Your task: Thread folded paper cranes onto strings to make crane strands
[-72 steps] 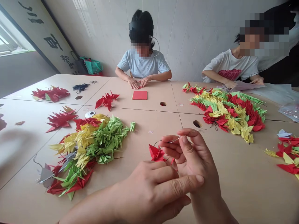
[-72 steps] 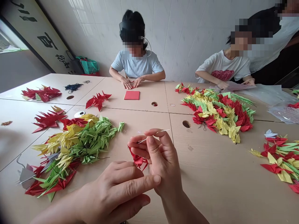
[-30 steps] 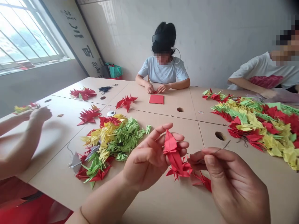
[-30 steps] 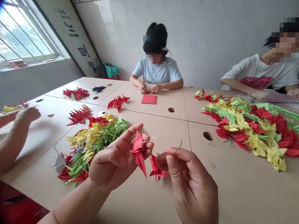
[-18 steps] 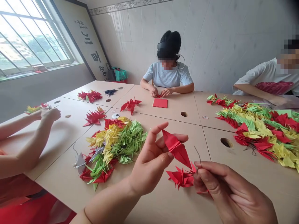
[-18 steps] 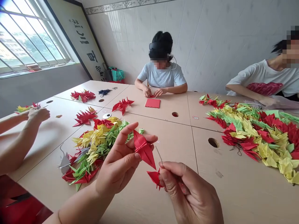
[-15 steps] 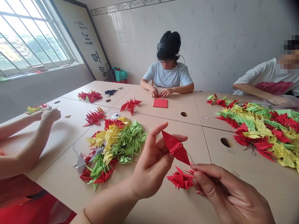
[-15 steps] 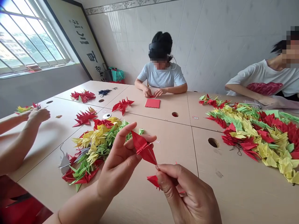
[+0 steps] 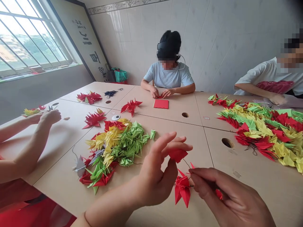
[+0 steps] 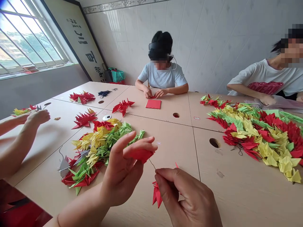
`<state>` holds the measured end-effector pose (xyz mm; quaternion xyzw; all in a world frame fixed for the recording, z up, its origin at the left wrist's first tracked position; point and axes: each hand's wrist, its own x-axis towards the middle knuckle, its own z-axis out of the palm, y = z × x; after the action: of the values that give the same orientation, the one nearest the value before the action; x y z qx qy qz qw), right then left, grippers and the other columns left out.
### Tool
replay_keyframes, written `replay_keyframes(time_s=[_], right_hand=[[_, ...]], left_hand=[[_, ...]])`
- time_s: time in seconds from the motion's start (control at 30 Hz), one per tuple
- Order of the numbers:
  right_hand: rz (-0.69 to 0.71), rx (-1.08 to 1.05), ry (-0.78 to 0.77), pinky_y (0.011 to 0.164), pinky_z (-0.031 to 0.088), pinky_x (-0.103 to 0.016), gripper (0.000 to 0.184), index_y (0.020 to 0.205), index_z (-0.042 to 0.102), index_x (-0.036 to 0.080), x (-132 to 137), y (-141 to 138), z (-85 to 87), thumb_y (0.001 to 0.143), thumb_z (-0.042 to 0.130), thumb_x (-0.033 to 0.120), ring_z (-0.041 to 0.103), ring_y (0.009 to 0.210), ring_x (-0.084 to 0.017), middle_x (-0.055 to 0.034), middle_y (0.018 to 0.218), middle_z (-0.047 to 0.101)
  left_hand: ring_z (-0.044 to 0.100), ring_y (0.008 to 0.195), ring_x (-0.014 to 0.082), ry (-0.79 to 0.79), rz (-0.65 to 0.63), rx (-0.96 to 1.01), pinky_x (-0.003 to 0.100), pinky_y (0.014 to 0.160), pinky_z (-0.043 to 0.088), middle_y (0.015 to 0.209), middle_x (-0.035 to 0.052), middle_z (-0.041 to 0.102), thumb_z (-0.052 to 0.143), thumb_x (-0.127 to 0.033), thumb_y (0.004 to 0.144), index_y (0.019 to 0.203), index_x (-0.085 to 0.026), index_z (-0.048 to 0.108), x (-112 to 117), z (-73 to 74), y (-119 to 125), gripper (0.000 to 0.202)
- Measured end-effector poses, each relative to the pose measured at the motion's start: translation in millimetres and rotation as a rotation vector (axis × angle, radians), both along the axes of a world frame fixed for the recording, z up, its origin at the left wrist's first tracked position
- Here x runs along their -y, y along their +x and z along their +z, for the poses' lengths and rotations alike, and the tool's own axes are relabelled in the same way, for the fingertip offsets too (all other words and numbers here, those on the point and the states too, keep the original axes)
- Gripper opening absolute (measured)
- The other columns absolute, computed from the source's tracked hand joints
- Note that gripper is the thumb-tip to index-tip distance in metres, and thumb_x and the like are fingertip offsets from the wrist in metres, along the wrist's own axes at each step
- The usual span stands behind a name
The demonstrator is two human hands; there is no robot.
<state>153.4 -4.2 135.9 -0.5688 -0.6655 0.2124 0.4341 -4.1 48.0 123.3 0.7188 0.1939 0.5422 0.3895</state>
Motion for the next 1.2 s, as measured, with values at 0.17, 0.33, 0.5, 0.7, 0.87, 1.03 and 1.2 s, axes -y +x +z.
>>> replay_keyframes(time_s=[0.17, 0.33, 0.5, 0.7, 0.87, 1.03, 1.2], right_hand=[[-0.025, 0.025, 0.028, 0.042, 0.047, -0.018, 0.018, 0.078, 0.066, 0.024, -2.8, -1.8, 0.7, 0.084, 0.054, 0.037, 0.058, 0.046, -0.012, 0.002, 0.061, 0.064], [-0.039, 0.021, 0.044, 0.038, 0.042, -0.017, 0.021, 0.071, 0.061, 0.023, -4.1, -2.7, 1.0, 0.085, 0.053, 0.036, 0.053, 0.04, -0.01, 0.0045, 0.053, 0.059], [-0.054, 0.052, 0.105, 0.041, 0.043, -0.018, 0.015, 0.073, 0.059, 0.025, -3.5, -3.6, 0.3, 0.084, 0.055, 0.033, 0.052, 0.039, -0.009, 0.0062, 0.052, 0.059], [-0.048, 0.1, 0.275, 0.051, 0.048, -0.018, 0.003, 0.083, 0.057, 0.026, -5.8, -5.5, -4.4, 0.084, 0.055, 0.024, 0.058, 0.049, -0.01, 0.0039, 0.065, 0.064], [-0.043, 0.168, 0.357, 0.062, 0.05, -0.018, 0.007, 0.089, 0.058, 0.024, -8.0, -8.2, -6.9, 0.086, 0.051, 0.022, 0.065, 0.065, -0.013, -0.0007, 0.078, 0.068], [-0.067, 0.162, 0.313, 0.061, 0.05, -0.018, 0.01, 0.093, 0.059, 0.024, -6.5, -8.6, -7.6, 0.086, 0.052, 0.022, 0.065, 0.065, -0.012, -0.0002, 0.079, 0.068], [-0.075, 0.06, 0.243, 0.054, 0.05, -0.018, 0.007, 0.088, 0.059, 0.026, -3.6, -9.1, -5.9, 0.085, 0.053, 0.024, 0.062, 0.058, -0.012, 0.0016, 0.073, 0.066]], left_hand=[[0.035, 0.131, 0.0238, 0.235, -0.003, -0.147, 0.05, 0.105, 0.036, 0.115, 0.0071, 0.061, 0.038, 0.0, 0.08, 0.141, -0.028, 0.013, -1.3, -2.5, 1.5, 0.072], [0.022, 0.137, 0.0289, 0.236, 0.114, -0.075, 0.056, 0.111, 0.018, 0.138, 0.0085, 0.04, 0.053, -0.013, 0.079, 0.142, -0.031, 0.01, 2.1, -4.7, 1.8, 0.079], [0.04, 0.122, 0.0275, -0.077, 0.112, 0.027, 0.043, 0.099, 0.038, 0.129, 0.0112, 0.042, 0.071, -0.039, 0.07, 0.135, -0.028, 0.026, 3.3, -2.9, 2.3, 0.08], [0.051, 0.085, 0.0152, -0.244, 0.016, 0.048, 0.028, 0.076, 0.044, 0.095, 0.004, 0.052, 0.074, -0.045, 0.064, 0.11, -0.023, 0.042, 1.8, 3.4, 6.6, 0.06], [0.049, 0.078, 0.0106, -0.359, -0.017, 0.135, 0.023, 0.07, 0.043, 0.091, 0.0011, 0.052, 0.078, -0.026, 0.063, 0.1, -0.022, 0.045, 5.0, 6.0, 9.0, 0.05], [0.054, 0.083, 0.0102, -0.542, -0.184, 0.244, 0.023, 0.075, 0.046, 0.096, 0.0022, 0.058, 0.07, -0.011, 0.071, 0.098, -0.021, 0.045, 8.9, 11.3, 8.6, 0.038], [0.057, 0.087, 0.011, -0.696, -0.333, 0.366, 0.024, 0.077, 0.047, 0.1, 0.0031, 0.061, 0.069, -0.002, 0.069, 0.096, -0.02, 0.048, 8.9, 15.3, 8.1, 0.039]])
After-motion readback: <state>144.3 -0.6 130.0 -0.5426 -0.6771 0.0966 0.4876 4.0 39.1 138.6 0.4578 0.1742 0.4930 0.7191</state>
